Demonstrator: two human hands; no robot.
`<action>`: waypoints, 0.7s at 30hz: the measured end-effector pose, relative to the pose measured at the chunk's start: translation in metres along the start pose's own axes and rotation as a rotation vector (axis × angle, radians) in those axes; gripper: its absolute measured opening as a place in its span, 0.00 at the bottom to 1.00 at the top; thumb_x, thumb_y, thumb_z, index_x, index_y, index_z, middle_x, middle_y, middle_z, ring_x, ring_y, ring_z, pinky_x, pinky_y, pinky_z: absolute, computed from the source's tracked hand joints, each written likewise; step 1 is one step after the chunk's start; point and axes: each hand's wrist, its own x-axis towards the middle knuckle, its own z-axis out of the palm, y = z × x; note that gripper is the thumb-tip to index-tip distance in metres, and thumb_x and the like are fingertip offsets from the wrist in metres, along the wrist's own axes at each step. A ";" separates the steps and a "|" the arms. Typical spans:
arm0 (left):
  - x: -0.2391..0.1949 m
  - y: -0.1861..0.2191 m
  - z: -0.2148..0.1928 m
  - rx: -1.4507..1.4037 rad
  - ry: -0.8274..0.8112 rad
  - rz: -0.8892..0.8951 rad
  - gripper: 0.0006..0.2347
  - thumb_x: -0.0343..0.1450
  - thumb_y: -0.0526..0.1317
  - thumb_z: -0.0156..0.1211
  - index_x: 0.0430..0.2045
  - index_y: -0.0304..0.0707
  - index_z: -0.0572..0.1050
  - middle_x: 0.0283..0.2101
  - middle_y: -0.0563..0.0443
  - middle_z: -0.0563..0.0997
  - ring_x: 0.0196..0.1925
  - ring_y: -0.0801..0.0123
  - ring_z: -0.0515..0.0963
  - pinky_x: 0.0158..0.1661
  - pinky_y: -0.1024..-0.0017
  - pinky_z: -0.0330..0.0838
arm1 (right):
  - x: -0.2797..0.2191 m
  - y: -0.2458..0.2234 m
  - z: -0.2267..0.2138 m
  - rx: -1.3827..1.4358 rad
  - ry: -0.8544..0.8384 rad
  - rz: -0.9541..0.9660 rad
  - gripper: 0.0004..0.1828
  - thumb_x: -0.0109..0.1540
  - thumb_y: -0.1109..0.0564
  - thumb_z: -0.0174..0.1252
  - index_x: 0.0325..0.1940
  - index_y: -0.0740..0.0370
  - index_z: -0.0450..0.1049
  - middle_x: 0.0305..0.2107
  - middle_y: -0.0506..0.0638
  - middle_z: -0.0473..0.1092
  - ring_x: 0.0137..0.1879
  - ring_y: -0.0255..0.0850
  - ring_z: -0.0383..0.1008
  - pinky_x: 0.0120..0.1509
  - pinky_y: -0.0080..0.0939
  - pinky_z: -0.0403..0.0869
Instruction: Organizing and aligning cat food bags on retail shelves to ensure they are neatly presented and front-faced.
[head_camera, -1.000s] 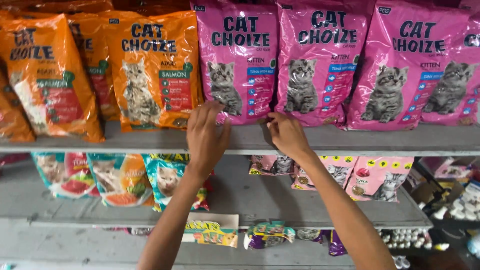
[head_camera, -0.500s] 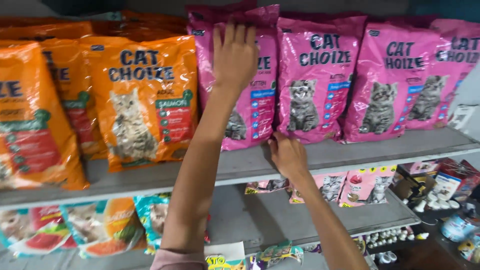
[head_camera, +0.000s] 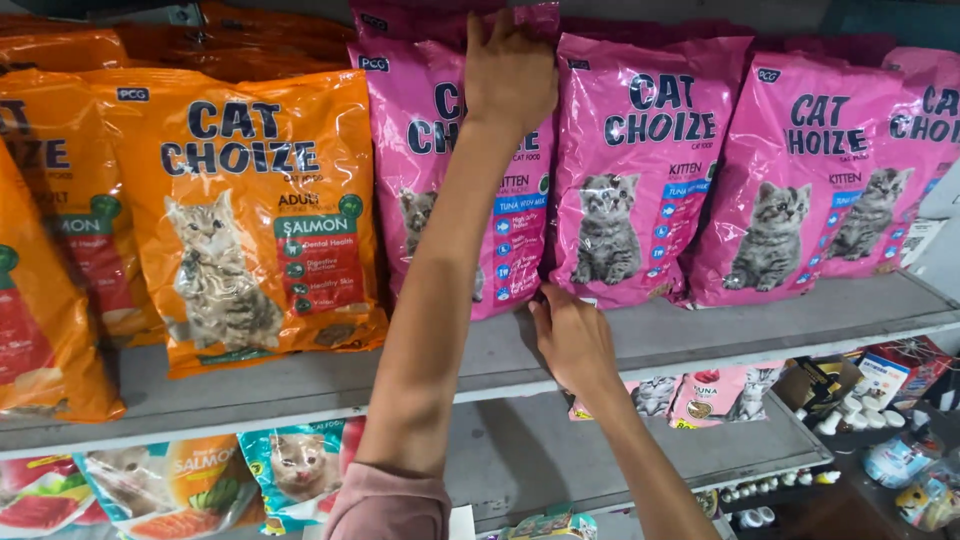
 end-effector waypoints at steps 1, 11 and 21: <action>0.001 -0.003 -0.004 0.000 0.001 -0.001 0.09 0.67 0.42 0.55 0.22 0.46 0.83 0.36 0.41 0.86 0.58 0.47 0.74 0.60 0.34 0.58 | 0.001 0.000 0.000 -0.001 0.000 -0.001 0.11 0.67 0.55 0.54 0.50 0.62 0.72 0.29 0.62 0.77 0.32 0.67 0.76 0.33 0.63 0.71; -0.006 0.004 -0.005 -0.186 0.093 0.245 0.09 0.51 0.29 0.58 0.18 0.44 0.80 0.21 0.41 0.80 0.32 0.41 0.78 0.38 0.45 0.64 | 0.002 0.010 0.017 -0.084 0.028 0.029 0.13 0.62 0.53 0.54 0.50 0.56 0.74 0.29 0.59 0.78 0.37 0.64 0.79 0.40 0.65 0.74; -0.035 0.203 0.029 -0.745 0.104 0.419 0.06 0.58 0.29 0.56 0.20 0.42 0.75 0.22 0.43 0.75 0.30 0.49 0.72 0.35 0.49 0.60 | 0.001 -0.002 0.000 -0.035 -0.078 0.000 0.13 0.61 0.54 0.51 0.47 0.59 0.72 0.34 0.56 0.78 0.42 0.59 0.81 0.47 0.61 0.73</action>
